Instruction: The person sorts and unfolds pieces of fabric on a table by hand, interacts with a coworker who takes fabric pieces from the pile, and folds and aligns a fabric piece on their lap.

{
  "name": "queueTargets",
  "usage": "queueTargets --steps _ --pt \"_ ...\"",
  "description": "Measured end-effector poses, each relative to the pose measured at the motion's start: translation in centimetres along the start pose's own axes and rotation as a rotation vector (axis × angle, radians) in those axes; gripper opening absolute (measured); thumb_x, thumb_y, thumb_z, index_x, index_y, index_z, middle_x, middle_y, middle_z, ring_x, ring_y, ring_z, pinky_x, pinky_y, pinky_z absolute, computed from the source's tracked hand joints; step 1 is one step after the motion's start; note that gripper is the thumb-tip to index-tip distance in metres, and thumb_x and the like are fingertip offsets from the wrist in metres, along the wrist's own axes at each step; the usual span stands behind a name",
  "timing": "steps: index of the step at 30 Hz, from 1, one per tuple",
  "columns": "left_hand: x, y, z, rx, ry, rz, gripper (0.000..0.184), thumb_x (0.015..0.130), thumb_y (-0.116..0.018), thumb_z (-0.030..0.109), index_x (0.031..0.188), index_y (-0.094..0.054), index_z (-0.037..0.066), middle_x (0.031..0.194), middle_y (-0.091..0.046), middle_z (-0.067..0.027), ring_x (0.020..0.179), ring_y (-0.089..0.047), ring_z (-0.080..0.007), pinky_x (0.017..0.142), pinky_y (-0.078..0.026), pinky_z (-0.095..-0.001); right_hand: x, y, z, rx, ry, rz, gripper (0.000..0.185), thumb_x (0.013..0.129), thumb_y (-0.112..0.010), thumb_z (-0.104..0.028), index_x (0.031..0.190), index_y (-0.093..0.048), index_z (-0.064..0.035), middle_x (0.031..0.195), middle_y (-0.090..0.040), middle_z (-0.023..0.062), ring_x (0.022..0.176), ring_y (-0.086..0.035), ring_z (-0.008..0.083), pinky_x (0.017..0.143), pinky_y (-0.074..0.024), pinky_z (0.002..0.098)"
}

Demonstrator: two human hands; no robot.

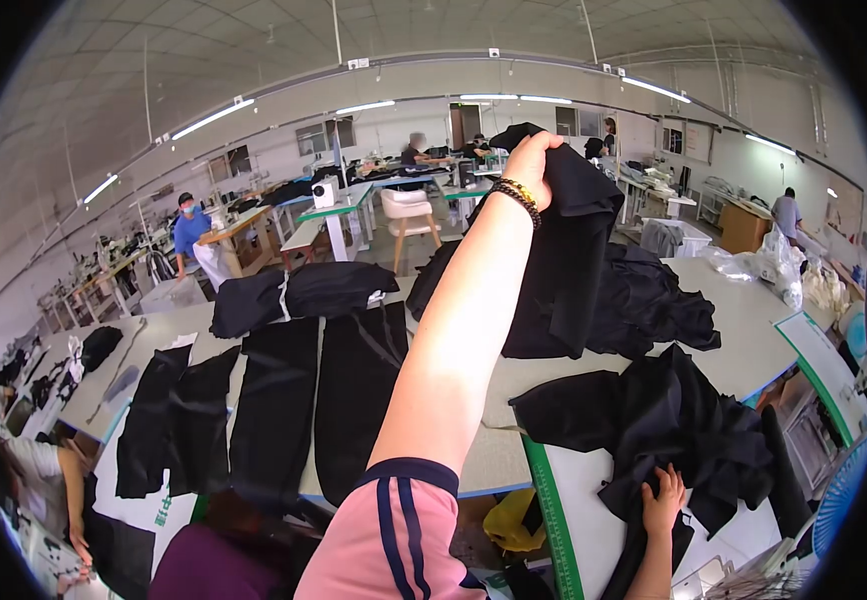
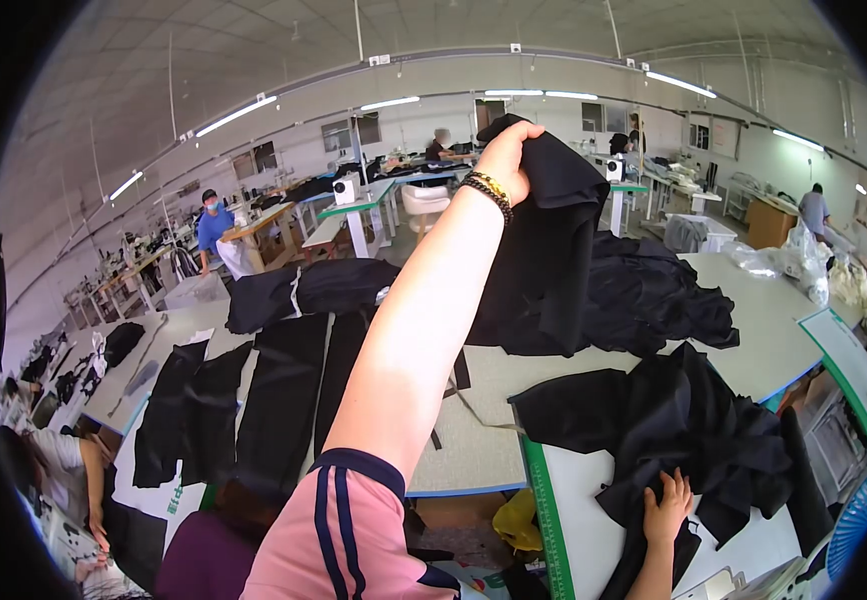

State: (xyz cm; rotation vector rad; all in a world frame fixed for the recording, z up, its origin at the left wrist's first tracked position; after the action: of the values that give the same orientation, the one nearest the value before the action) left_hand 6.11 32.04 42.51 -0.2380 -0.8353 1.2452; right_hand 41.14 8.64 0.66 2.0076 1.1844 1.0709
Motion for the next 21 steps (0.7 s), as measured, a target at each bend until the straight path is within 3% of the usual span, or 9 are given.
queueTargets --steps 21 --pt "0.5 1.6 -0.7 -0.007 0.015 0.005 0.008 0.076 -0.063 0.011 0.08 -0.058 0.005 0.08 -0.063 -0.0073 0.075 -0.062 -0.0227 0.074 -0.052 -0.0361 0.0 0.2 -0.2 0.017 -0.016 -0.004 0.045 0.075 -0.067 -0.016 0.118 -0.056 -0.0097 0.138 -0.044 0.0141 0.132 -0.033 0.0335 0.11 -0.0197 0.0465"
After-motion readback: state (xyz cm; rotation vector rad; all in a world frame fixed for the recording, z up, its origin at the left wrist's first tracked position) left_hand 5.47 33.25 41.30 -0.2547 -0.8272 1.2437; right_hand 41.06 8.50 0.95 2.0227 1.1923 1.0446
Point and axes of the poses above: each hand's wrist, its own x-axis towards the middle knuckle, its own y-axis out of the back of the hand, z = x × y, the point moved 9 cm from there along x, towards the middle knuckle
